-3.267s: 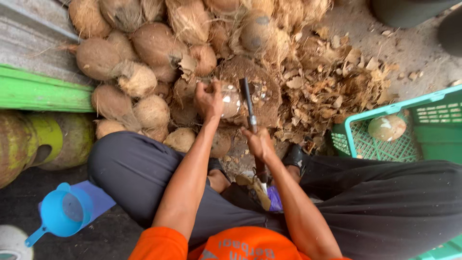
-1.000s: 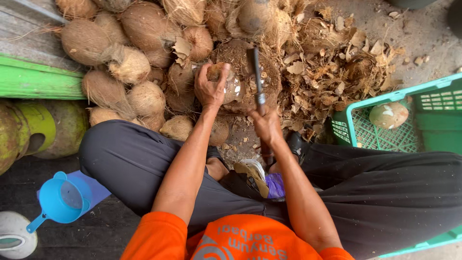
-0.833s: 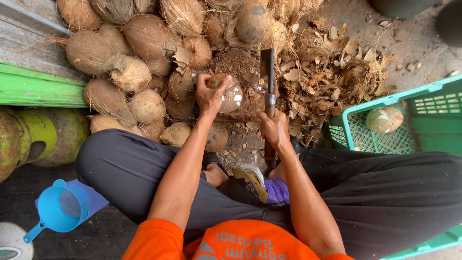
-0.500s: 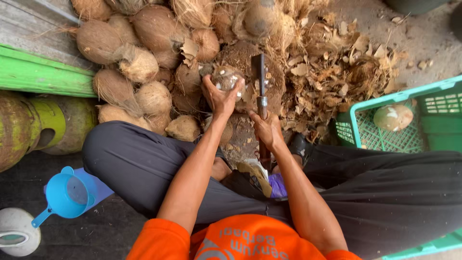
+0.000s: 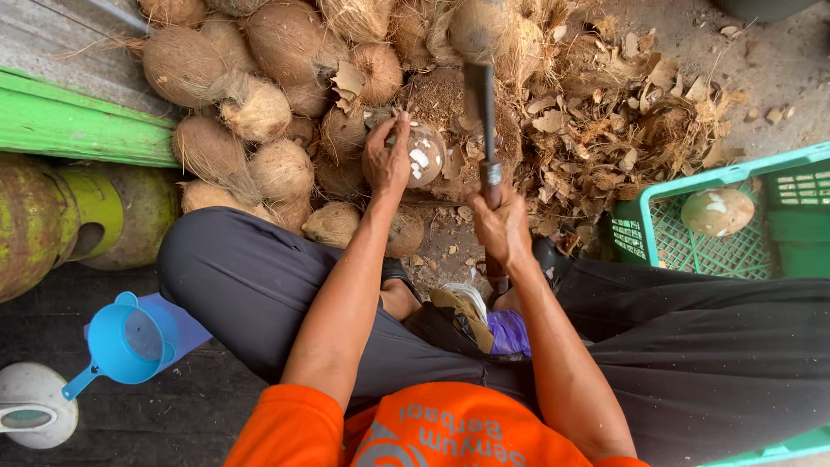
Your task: The person sits on the ground and trims the outer husk off coconuts one at a time using a heavy bladed machete, striking the husk and rotating the coconut between strikes. Trimmed coconuts are placed into a green plastic crate beside them.
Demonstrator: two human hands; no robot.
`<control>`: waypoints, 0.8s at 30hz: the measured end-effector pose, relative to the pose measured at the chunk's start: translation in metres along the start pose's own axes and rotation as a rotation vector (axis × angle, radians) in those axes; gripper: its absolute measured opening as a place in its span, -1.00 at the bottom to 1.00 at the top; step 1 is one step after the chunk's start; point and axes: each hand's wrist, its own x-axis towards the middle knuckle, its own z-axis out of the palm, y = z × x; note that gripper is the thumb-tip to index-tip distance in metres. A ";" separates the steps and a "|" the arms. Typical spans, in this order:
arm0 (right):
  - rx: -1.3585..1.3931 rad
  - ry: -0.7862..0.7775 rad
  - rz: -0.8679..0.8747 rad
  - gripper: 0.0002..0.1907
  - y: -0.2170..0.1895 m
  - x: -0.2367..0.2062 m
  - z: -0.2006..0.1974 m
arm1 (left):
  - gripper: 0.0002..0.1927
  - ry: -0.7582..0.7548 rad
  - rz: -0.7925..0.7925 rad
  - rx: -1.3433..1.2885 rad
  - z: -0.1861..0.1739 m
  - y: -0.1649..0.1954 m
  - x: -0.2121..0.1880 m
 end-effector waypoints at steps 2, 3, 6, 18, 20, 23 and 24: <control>0.048 -0.148 0.183 -0.64 -0.003 -0.004 0.007 | -0.29 0.001 0.161 0.025 0.000 0.003 0.002; 0.074 -0.218 0.265 -0.66 -0.005 -0.004 0.009 | -0.30 0.002 0.251 0.034 -0.001 0.004 0.003; -0.002 -0.150 0.281 -0.74 -0.009 -0.003 0.006 | -0.35 0.030 0.243 0.025 -0.002 0.006 0.003; 0.035 -0.126 0.147 -0.63 -0.003 -0.003 0.021 | -0.51 0.097 0.371 -0.056 0.002 -0.008 0.006; 0.172 -0.043 0.031 -0.68 -0.003 0.001 0.015 | -0.52 0.074 0.296 0.003 0.002 -0.008 0.008; 0.222 0.087 -0.033 -0.60 -0.005 0.007 0.013 | -0.52 0.044 0.209 0.056 0.003 -0.006 0.010; 0.208 0.140 -0.051 -0.54 -0.006 0.008 0.014 | -0.52 0.037 0.199 0.057 0.004 -0.005 0.009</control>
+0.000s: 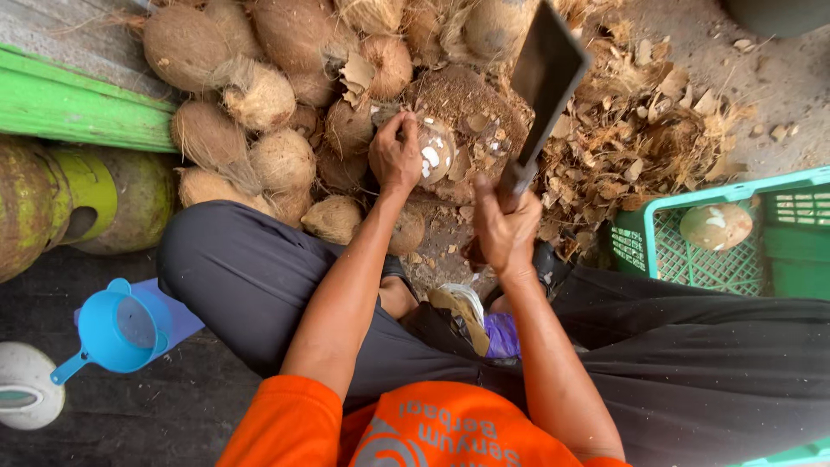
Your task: The person sits on the ground and trims the outer husk off coconuts one at a time using a heavy bladed machete, striking the husk and rotating the coconut between strikes. Trimmed coconuts are placed into a green plastic crate beside them.
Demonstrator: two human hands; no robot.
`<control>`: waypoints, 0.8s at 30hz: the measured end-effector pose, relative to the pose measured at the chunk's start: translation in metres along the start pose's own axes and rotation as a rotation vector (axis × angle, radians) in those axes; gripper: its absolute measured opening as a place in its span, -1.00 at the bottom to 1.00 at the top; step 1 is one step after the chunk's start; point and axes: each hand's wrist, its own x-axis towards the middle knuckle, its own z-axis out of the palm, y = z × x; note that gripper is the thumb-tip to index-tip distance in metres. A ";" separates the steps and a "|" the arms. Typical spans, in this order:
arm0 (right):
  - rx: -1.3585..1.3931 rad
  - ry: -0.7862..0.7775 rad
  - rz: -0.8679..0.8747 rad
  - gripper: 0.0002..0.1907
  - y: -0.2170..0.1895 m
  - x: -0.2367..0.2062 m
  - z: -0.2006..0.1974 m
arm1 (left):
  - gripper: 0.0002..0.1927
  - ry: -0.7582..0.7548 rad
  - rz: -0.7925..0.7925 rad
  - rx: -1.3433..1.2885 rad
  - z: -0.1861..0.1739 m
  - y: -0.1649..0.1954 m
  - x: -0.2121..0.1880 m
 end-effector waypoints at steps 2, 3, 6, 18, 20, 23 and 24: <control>-0.162 -0.114 0.027 -0.74 -0.001 -0.002 0.007 | -0.53 0.028 0.068 -0.038 0.001 0.002 -0.001; -0.244 -0.174 0.054 -0.82 -0.002 -0.004 0.009 | -0.53 0.037 0.090 -0.051 0.001 0.001 -0.003; -0.446 -0.289 0.263 -0.55 -0.006 -0.012 0.012 | -0.53 0.070 0.177 -0.040 0.002 0.000 -0.005; -0.435 -0.243 0.258 -0.61 -0.016 -0.013 0.020 | -0.53 0.078 0.076 -0.018 0.002 0.006 -0.006; -0.391 -0.188 0.081 -0.72 -0.014 -0.016 0.020 | -0.53 0.093 0.091 0.012 0.002 0.006 -0.007; -0.406 -0.161 0.104 -0.74 -0.004 -0.013 0.021 | -0.55 0.088 0.080 0.044 0.003 0.005 -0.008; -0.430 -0.155 0.152 -0.73 0.000 -0.009 0.022 | -0.56 0.083 0.077 0.043 0.004 0.005 -0.008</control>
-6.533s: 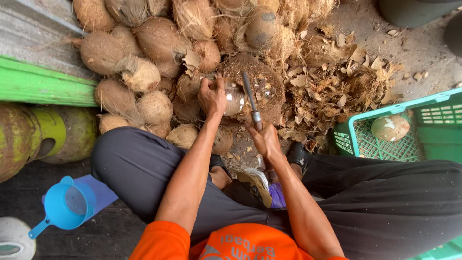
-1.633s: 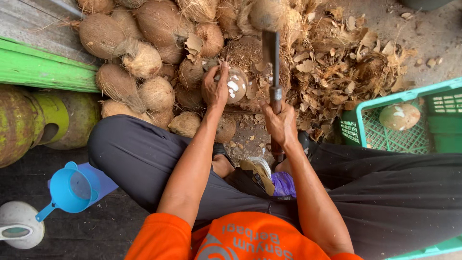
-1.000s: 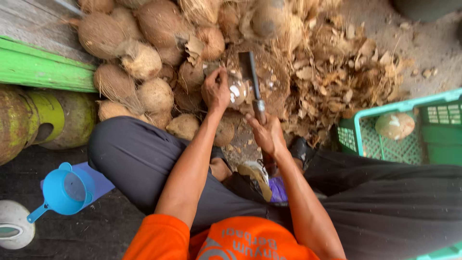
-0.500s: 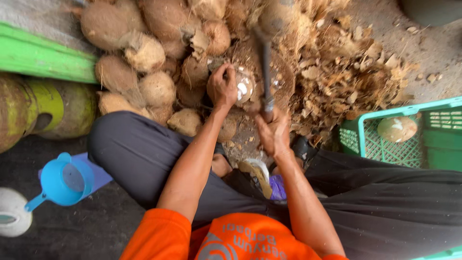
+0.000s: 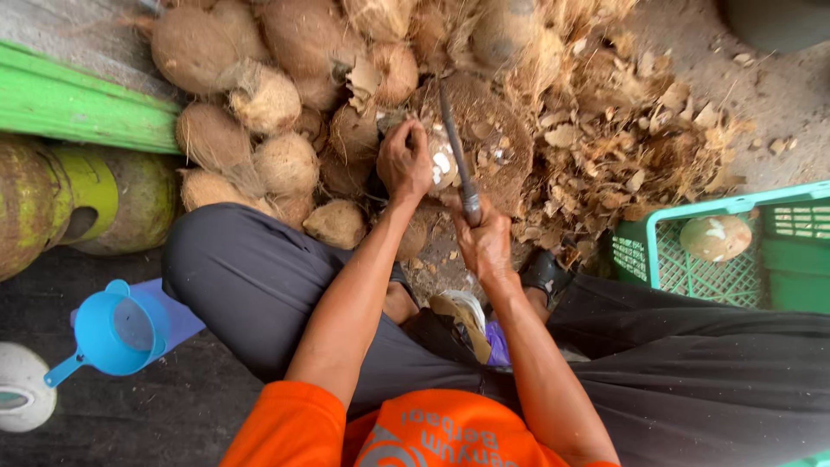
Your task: The person sits on the ground and trims the outer husk off coconuts one at a time using a heavy bladed machete, striking the husk and rotating the coconut between strikes. Trimmed coconuts are placed into a green plastic crate beside them.
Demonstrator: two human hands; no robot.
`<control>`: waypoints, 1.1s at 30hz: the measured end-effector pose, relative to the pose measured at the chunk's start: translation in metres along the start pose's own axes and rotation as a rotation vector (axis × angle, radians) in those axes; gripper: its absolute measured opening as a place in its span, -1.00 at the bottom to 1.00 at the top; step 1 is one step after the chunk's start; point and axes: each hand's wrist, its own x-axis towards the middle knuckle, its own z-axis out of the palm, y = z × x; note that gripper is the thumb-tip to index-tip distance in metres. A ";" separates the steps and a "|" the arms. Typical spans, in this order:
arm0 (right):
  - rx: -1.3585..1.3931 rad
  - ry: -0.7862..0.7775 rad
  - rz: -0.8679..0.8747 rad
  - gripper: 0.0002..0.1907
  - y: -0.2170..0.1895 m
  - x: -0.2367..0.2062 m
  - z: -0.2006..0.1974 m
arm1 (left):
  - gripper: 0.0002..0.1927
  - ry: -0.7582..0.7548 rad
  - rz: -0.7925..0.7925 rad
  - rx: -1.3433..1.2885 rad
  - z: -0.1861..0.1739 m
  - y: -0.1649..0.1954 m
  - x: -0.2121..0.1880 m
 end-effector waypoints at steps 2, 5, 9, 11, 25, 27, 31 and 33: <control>-0.018 -0.093 0.111 -0.72 0.009 0.009 -0.001 | -0.57 -0.005 -0.030 -0.010 0.001 0.000 0.000; 0.008 -0.025 0.092 -0.61 0.018 0.015 -0.005 | -0.56 0.028 0.023 -0.038 0.000 -0.002 0.002; 0.226 -0.034 0.103 -0.56 0.018 0.010 -0.016 | -0.53 0.034 0.084 -0.059 -0.004 -0.006 0.002; 0.254 0.024 0.038 -0.59 0.014 0.007 -0.017 | -0.51 0.025 0.031 -0.093 -0.004 -0.009 0.001; 0.251 0.065 -0.075 -0.66 0.024 0.000 -0.002 | -0.47 0.101 0.219 -0.100 -0.003 -0.021 -0.018; 0.271 0.088 -0.094 -0.52 0.029 0.004 0.002 | -0.49 0.113 0.247 -0.137 -0.004 -0.020 -0.018; 0.049 -0.195 0.266 -0.67 0.033 0.008 0.004 | -0.52 0.088 0.192 -0.112 -0.006 -0.015 -0.018; 0.126 -0.122 0.087 -0.72 0.031 0.007 0.000 | -0.52 0.133 0.230 -0.116 -0.005 -0.014 -0.017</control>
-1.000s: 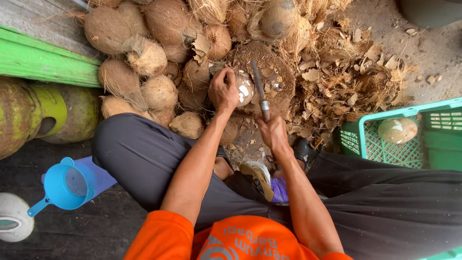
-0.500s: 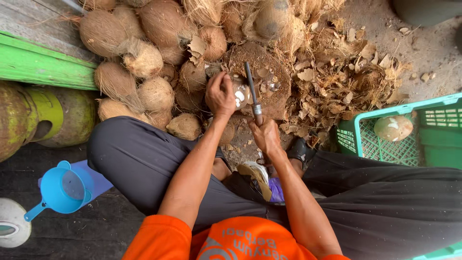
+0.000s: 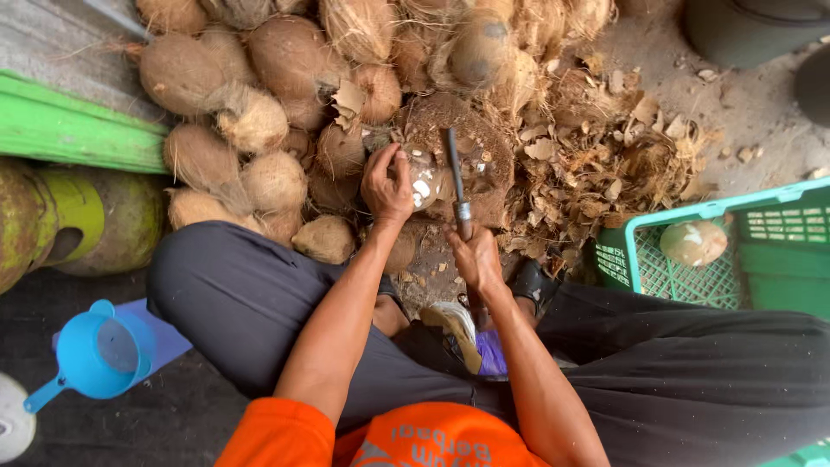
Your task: The person sits on the ground and trims the outer husk off coconuts one at a time using a heavy bladed machete, striking the husk and rotating the coconut between strikes. Trimmed coconuts are placed into a green plastic crate beside them.
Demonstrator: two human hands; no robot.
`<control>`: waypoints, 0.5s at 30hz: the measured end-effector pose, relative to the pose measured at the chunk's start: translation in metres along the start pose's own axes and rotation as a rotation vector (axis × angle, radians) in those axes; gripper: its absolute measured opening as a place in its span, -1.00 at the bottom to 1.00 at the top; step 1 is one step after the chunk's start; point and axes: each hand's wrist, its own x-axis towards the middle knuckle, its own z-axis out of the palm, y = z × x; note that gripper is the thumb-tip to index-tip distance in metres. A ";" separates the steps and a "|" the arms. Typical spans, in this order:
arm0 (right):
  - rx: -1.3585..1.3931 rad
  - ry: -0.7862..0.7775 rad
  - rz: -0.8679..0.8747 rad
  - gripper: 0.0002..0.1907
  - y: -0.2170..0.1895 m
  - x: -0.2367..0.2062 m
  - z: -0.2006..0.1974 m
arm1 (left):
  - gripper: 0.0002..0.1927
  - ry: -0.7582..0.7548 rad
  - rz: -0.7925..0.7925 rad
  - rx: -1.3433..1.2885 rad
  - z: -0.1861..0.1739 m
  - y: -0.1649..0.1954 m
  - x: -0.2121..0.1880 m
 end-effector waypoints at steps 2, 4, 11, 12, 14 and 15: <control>0.054 0.053 -0.043 -0.65 -0.003 -0.003 -0.005 | -0.54 0.005 0.006 0.023 0.001 -0.002 0.000; 0.119 0.120 -0.116 -0.62 -0.006 -0.004 -0.007 | -0.53 0.009 0.011 0.017 0.003 -0.004 0.001; 0.197 -0.067 0.085 -0.69 0.006 0.001 0.005 | -0.47 -0.049 -0.012 -0.054 0.001 -0.007 0.004; 0.153 -0.153 0.190 -0.72 0.007 0.002 0.005 | -0.46 -0.055 0.018 -0.060 -0.001 -0.007 0.004; 0.103 -0.048 0.079 -0.71 0.006 0.001 0.003 | -0.43 -0.088 -0.052 -0.088 -0.002 -0.008 0.006; 0.079 -0.015 0.024 -0.70 0.003 0.000 0.002 | -0.41 -0.095 -0.095 -0.088 -0.003 -0.009 0.006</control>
